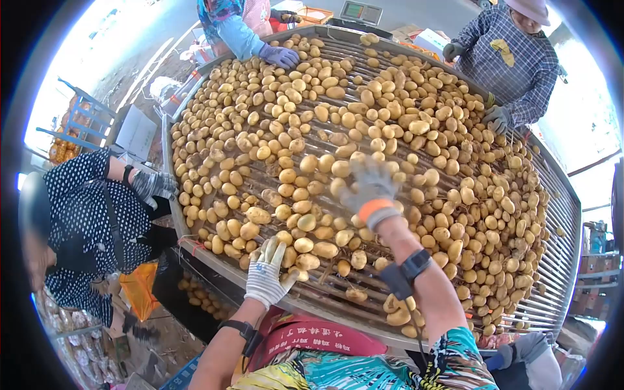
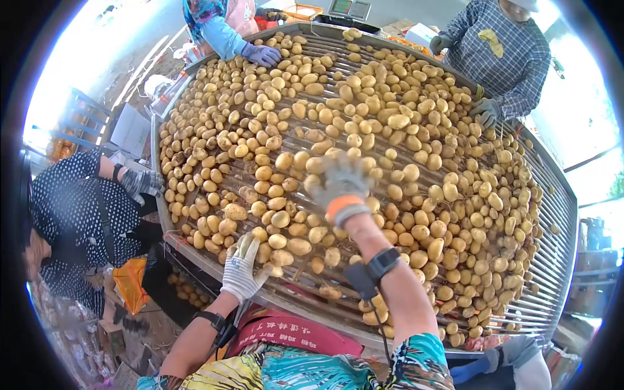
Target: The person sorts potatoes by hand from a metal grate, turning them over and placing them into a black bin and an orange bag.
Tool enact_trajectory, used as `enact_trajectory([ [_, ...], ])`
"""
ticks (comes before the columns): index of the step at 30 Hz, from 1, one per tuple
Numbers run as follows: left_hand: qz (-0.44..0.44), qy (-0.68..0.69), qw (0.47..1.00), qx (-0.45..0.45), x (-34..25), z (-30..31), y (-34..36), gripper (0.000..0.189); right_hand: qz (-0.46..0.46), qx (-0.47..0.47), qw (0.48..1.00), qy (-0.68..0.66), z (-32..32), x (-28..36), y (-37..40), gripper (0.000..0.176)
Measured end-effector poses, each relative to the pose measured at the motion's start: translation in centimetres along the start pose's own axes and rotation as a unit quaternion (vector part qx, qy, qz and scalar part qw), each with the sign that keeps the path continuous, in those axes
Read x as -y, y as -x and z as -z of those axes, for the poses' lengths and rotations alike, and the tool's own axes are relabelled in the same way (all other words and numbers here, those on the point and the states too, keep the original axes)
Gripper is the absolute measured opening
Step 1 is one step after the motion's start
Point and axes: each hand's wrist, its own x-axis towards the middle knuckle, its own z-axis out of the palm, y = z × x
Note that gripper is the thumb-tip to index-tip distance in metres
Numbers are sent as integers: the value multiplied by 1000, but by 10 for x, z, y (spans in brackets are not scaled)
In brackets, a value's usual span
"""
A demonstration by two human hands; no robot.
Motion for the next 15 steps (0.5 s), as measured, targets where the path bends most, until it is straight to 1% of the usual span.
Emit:
enact_trajectory([
  [1,3,1,1000,-1,-1,0,1,79,62,-81,995,-17,-27,12,10,64],
  [2,1,7,1000,-5,-1,-2,1,80,146,-172,974,28,-29,31,27,56],
  [4,0,16,1000,2,6,-4,3,84,207,-13,978,17,-38,65,40,43],
  [5,-1,18,1000,4,5,-3,4,84,205,-11,979,18,-55,72,41,43],
  [7,38,24,999,10,1,-2,3,88,241,-13,970,29,-97,72,44,27],
  [8,44,31,998,17,3,-4,5,90,230,-32,973,0,-93,77,39,25],
  [9,47,29,998,18,2,-4,5,90,230,-30,973,1,-87,78,30,25],
  [11,49,15,999,14,3,-5,6,89,267,16,963,-18,-76,74,15,31],
  [12,45,17,999,18,3,-5,6,89,262,17,965,-18,-72,69,13,31],
  [14,35,6,999,6,4,-6,6,88,198,58,966,-156,-63,58,10,41],
  [15,36,8,999,4,5,-6,6,88,199,59,966,-154,-48,54,13,41],
])
